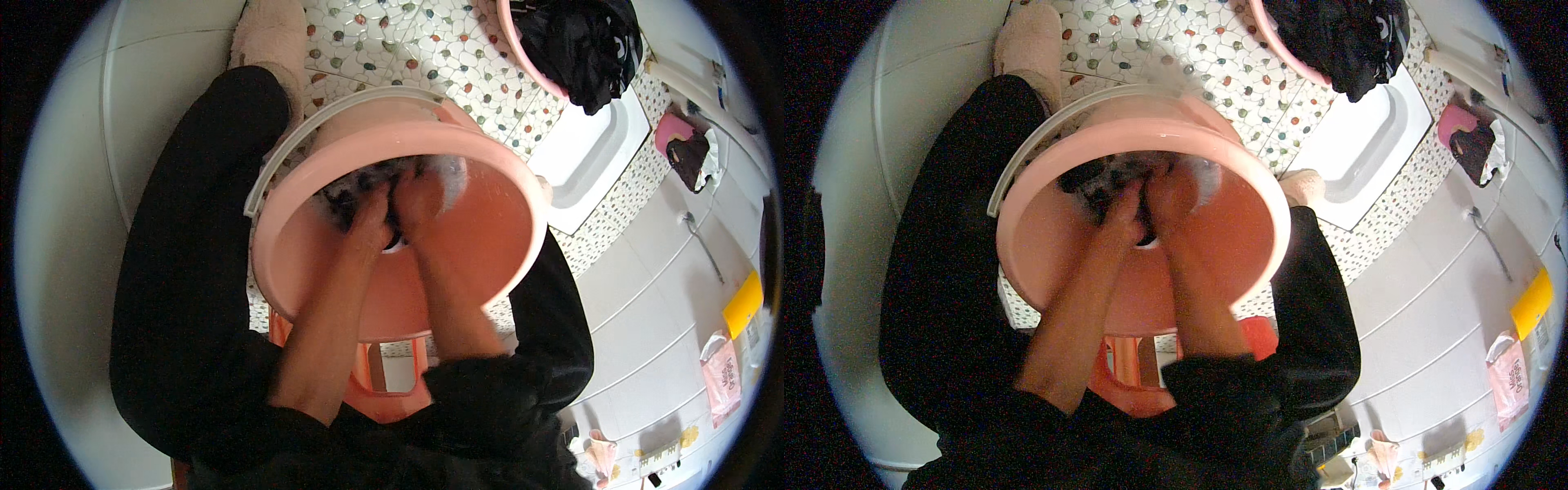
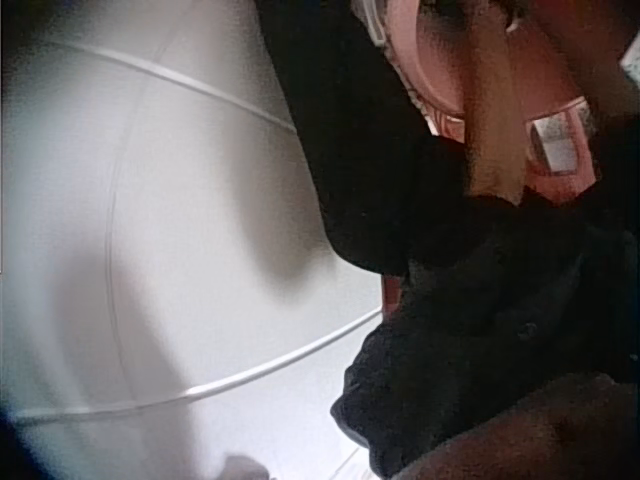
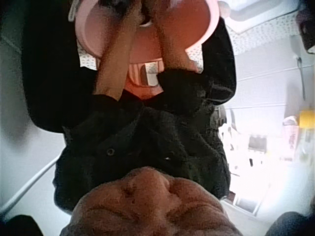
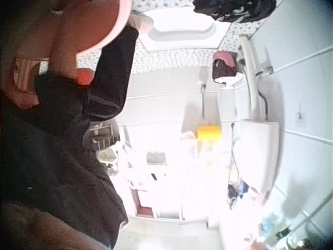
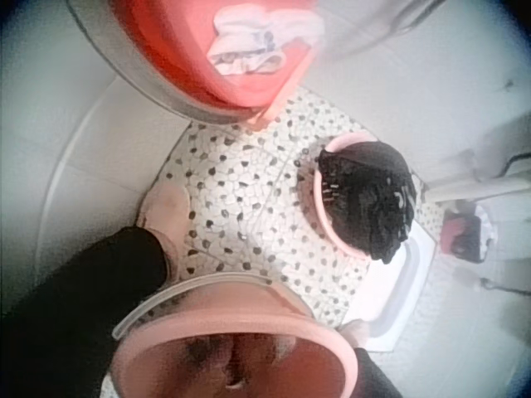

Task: The person sits on a small stool and hand-washes a dark garment in a pink basin filled with soapy water. They repeatedly scrub, squeeze, and rinse the fabric by hand, occasionally lifting it to wring out excess water.

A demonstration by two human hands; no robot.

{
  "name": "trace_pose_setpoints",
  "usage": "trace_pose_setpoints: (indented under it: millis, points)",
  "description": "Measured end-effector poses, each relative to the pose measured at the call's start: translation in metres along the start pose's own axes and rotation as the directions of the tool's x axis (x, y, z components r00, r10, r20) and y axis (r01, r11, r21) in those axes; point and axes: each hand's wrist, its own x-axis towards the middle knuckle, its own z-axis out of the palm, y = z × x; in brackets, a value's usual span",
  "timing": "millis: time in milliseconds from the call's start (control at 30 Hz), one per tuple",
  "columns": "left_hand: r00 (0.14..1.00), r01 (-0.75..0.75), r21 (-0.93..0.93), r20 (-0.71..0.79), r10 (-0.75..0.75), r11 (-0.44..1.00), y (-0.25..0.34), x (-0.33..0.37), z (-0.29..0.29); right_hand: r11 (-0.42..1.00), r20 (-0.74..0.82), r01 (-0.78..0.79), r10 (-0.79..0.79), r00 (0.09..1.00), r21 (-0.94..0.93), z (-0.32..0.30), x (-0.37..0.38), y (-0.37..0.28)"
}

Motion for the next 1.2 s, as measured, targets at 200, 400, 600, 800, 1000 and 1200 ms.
trace_pose_setpoints:
  millis: [200,400,600,800,1000,1200]
  points:
    - [0.988,-0.091,0.171,-0.105,0.11,0.981,0.001,-0.015,0.033,0.855,-0.092,0.259,-0.244,0.965,0.449,0.011,0.041,0.026]
    - [0.961,0.252,0.088,-0.14,-0.239,0.964,0.022,-0.053,0.068,0.899,0.108,0.023,-0.078,0.991,0.437,-0.032,0.021,0.011]
    - [0.979,0.132,-0.098,0.17,-0.114,0.986,0.021,-0.018,0.019,0.85,0.009,0.244,-0.28,0.96,0.466,-0.056,-0.066,-0.013]
    - [0.989,0.136,-0.022,0.064,-0.134,0.991,0.0,-0.019,0.005,0.946,0.077,0.202,-0.228,0.971,0.254,-0.047,-0.055,-0.018]
    - [0.998,0.006,0.042,-0.066,-0.004,0.999,0.004,-0.019,0.034,0.981,0.029,0.188,-0.19,0.981,0.047,-0.017,0.02,0.011]
    - [0.99,-0.05,-0.009,-0.135,0.049,0.999,0.013,-0.041,0.027,0.951,0.188,0.156,-0.211,0.959,0.267,-0.051,-0.067,-0.04]
